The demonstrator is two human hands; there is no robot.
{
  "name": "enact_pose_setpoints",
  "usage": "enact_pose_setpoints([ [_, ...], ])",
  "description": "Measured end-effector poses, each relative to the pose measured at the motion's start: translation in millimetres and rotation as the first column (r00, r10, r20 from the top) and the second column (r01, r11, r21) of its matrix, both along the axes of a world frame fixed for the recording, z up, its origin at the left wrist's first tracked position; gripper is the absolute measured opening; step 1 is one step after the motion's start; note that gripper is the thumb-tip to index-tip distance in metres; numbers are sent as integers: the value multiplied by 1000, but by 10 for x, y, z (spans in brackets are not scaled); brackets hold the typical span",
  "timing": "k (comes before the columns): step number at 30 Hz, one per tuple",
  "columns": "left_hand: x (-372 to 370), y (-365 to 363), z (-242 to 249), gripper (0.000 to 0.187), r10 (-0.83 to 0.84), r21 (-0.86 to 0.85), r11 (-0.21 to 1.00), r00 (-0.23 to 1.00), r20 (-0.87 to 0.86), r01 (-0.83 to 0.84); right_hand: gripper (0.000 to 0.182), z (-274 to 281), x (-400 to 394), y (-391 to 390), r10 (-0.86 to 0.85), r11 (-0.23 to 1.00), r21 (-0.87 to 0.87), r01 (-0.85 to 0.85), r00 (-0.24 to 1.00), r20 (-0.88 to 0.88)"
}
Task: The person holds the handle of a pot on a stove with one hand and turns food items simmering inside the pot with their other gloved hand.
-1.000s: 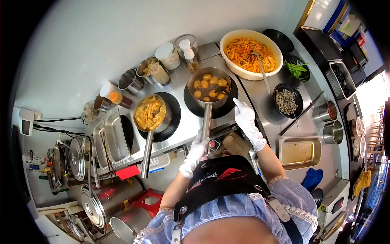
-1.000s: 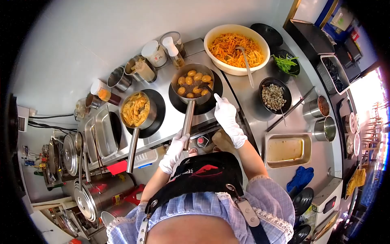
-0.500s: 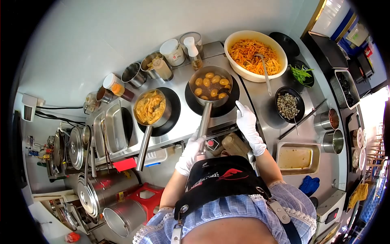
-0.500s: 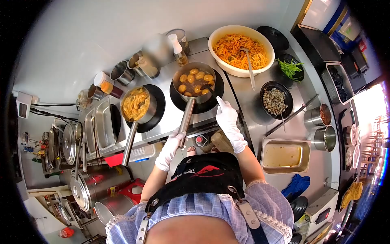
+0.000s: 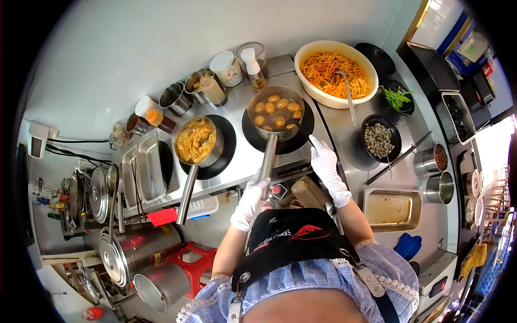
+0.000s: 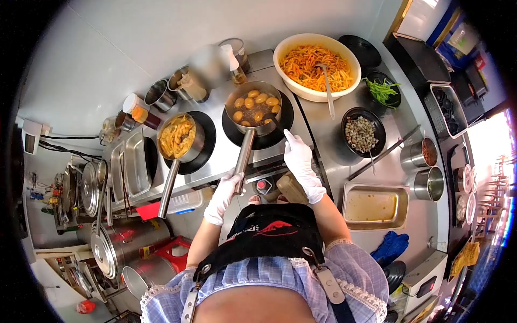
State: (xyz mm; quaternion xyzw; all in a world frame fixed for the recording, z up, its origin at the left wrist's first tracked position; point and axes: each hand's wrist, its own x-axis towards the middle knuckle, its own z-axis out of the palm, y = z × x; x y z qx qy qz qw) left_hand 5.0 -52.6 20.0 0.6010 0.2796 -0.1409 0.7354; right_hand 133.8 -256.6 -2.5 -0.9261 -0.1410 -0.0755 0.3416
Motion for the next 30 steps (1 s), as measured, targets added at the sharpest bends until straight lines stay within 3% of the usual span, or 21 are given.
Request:
enact_pose_setpoints([
  [7, 7, 23, -13, 36, -29, -30, 999, 1000, 9, 30, 31, 447, 196, -46, 87, 989, -122, -79, 994, 66],
  [10, 15, 31, -18, 38, -38, -32, 999, 999, -8, 38, 28, 757, 328, 28, 169, 932, -307, -191, 981, -98],
  [15, 2, 55, -130, 39, -42, -48, 998, 999, 23, 43, 28, 494, 548, 423, 199, 927, -246, -284, 926, -321],
  [19, 18, 29, -167, 30, -14, -32, 999, 1000, 6, 14, 29, 211, 509, 870, 196, 943, -222, -250, 951, -239],
  [23, 23, 37, -68, 35, -40, -58, 998, 999, -27, 38, 39, 35, 511, 1134, 194, 908, -365, -208, 978, -75],
  [24, 29, 41, -101, 35, -46, -56, 997, 999, -3, 45, 39, -9, 541, 1138, 190, 909, -365, -204, 979, -73],
  [27, 17, 41, -167, 32, -36, -69, 997, 999, 5, 37, 38, -114, 679, 1050, 196, 886, -451, -110, 970, 147],
  [30, 20, 20, -80, 30, -16, -91, 996, 1000, -19, 14, 36, -115, 783, 848, 101, 904, -427, -30, 984, 144],
])
